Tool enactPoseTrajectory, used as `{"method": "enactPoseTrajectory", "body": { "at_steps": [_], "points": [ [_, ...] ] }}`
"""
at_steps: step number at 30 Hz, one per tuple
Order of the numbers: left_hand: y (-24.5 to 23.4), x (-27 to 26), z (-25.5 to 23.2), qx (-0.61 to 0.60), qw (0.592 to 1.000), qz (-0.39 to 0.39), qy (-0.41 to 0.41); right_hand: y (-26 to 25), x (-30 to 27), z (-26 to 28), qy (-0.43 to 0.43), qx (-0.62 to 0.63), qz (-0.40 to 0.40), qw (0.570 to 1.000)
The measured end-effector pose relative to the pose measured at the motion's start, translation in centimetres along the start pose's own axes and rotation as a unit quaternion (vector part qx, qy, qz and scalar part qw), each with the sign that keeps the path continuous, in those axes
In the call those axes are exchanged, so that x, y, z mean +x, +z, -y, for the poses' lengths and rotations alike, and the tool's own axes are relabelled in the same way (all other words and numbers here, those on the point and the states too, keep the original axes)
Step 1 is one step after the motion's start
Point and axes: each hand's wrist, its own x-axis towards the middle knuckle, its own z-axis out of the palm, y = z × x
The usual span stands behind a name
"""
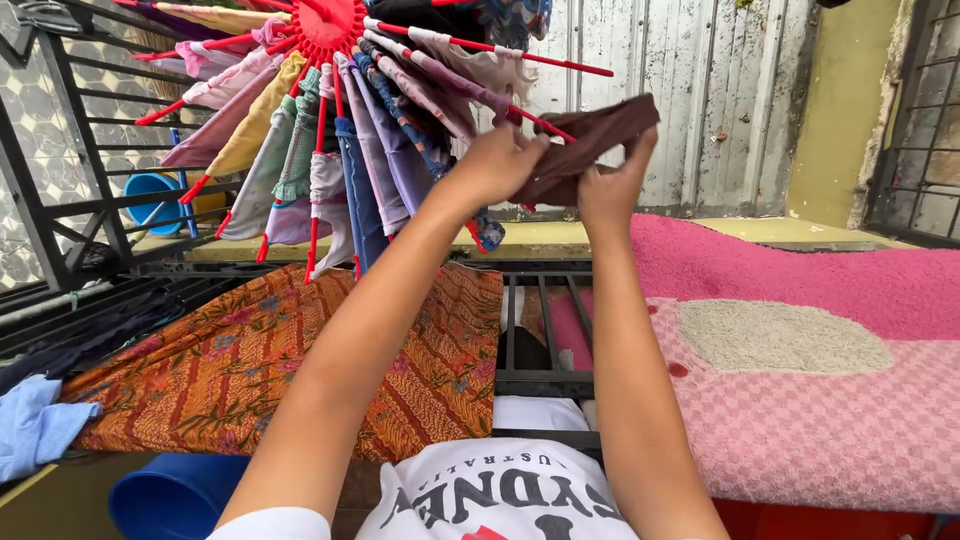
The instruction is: The recorder takes small items of laundry from a basin and hangs them on a circular multi-clip drying rack.
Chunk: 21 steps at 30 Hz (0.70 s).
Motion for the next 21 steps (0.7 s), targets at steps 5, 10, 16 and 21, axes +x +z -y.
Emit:
{"method": "enactPoseTrajectory", "body": {
  "at_steps": [5, 10, 16, 21],
  "points": [
    [7.8, 3.9, 4.2, -0.358, 0.897, 0.247, 0.083, -3.7, -1.8, 3.4, 0.023, 0.143, -0.070, 0.987],
    [6.9, 4.1, 0.9, -0.346, 0.909, 0.104, 0.209, -4.8, 0.3, -2.6, -0.017, 0.152, -0.061, 0.986],
    [0.4, 4.9, 5.0, -0.162, 0.965, 0.006, 0.206, -0.6, 1.2, 2.4, 0.073, -0.005, 0.055, 0.996],
    [-3.9, 4.4, 6.4, -0.125, 0.970, -0.029, 0.206, 4.0, 1.1, 2.2, -0.010, -0.068, 0.084, 0.994]
  ]
}}
